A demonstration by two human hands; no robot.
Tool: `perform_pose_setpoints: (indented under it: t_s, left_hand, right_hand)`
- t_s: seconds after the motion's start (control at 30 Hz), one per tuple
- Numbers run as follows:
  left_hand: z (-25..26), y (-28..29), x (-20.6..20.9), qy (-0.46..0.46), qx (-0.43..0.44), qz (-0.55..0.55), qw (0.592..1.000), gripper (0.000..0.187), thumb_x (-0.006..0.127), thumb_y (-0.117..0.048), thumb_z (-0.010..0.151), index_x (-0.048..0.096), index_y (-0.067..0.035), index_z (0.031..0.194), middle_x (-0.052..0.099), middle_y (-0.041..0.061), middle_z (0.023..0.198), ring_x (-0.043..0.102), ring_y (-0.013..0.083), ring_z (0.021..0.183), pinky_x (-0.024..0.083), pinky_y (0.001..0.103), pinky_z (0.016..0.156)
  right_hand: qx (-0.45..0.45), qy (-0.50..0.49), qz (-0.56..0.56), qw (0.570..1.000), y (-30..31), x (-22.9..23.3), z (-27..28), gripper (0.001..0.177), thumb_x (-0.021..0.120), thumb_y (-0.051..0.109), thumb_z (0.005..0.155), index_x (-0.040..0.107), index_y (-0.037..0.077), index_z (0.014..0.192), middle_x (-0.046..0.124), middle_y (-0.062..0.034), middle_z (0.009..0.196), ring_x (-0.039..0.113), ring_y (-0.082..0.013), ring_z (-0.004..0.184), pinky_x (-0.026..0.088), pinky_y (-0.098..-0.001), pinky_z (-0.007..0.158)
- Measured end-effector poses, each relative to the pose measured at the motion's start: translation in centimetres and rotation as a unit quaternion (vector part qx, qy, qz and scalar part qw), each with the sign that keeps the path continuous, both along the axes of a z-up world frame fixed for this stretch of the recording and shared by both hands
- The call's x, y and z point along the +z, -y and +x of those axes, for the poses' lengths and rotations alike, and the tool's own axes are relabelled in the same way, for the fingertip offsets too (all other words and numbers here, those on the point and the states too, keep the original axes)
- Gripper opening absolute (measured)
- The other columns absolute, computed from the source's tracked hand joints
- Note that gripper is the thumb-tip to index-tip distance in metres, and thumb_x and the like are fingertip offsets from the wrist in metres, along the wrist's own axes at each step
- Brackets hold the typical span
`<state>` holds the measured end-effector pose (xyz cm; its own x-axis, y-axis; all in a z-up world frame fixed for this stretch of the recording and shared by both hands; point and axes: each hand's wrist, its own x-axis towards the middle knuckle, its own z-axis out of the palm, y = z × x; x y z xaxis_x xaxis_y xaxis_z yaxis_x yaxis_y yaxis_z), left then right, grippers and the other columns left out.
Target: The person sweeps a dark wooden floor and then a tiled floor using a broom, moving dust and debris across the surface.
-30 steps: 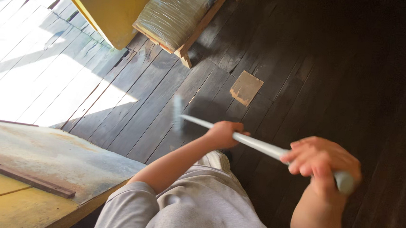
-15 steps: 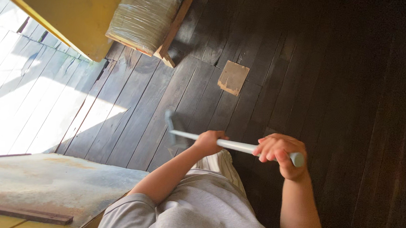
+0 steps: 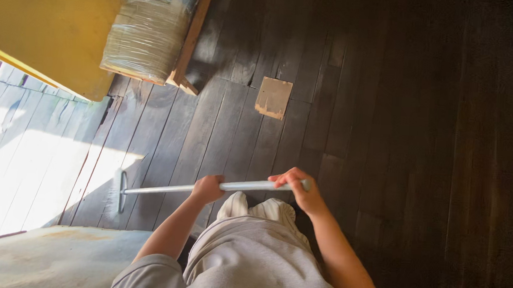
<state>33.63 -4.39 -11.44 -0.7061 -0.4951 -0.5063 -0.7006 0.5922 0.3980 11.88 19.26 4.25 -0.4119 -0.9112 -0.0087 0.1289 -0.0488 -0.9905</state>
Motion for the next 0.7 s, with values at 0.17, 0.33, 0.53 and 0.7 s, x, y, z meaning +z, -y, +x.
perform_pose_setpoints:
  t_s: [0.17,0.33,0.53,0.7]
  left_hand:
    - [-7.3,-4.4,5.9,-0.081,0.000,0.033,0.996,0.026,0.070,-0.031,0.082,0.073,-0.023,0.107,0.078,0.008,0.098,0.072,0.0325,0.097,0.056,0.046,0.086]
    - [-12.2,-6.5,5.5,-0.065,0.032,0.091,0.993,0.029,0.066,-0.043,0.099,0.074,-0.015,0.104,0.077,0.013,0.096,0.072,0.0339,0.095,0.055,0.046,0.086]
    - [-16.5,-8.4,4.8,-0.098,-0.013,0.070,0.993,0.023,0.069,-0.029,0.087,0.077,-0.026,0.109,0.076,0.010,0.103,0.070,0.0349,0.100,0.055,0.046,0.088]
    - [-21.1,-10.3,7.2,-0.022,-0.098,0.075,0.992,0.034,0.069,-0.036,0.085,0.068,-0.028,0.118,0.075,0.010,0.103,0.074,0.0311,0.097,0.057,0.046,0.089]
  right_hand:
    - [-0.087,-0.100,-0.083,0.988,-3.4,5.6,-4.6,0.035,0.048,0.026,0.114,0.062,0.009,0.087,0.074,-0.0073,0.082,0.078,-0.0285,0.095,0.050,-0.0474,0.108]
    - [-0.052,-0.061,-0.097,0.992,-2.2,4.2,-4.7,0.033,0.054,0.028,0.109,0.056,0.009,0.083,0.066,-0.0059,0.075,0.073,-0.0228,0.081,0.053,-0.0477,0.102]
    - [-0.153,0.002,-0.110,0.982,-6.5,2.8,-10.5,0.028,0.062,0.026,0.106,0.055,0.010,0.084,0.065,-0.0070,0.073,0.072,-0.0237,0.078,0.058,-0.0495,0.097]
    - [-0.190,0.022,-0.112,0.975,-7.3,2.5,-12.1,0.021,0.064,0.022,0.102,0.057,0.009,0.088,0.069,-0.0093,0.080,0.073,-0.0256,0.084,0.056,-0.0537,0.100]
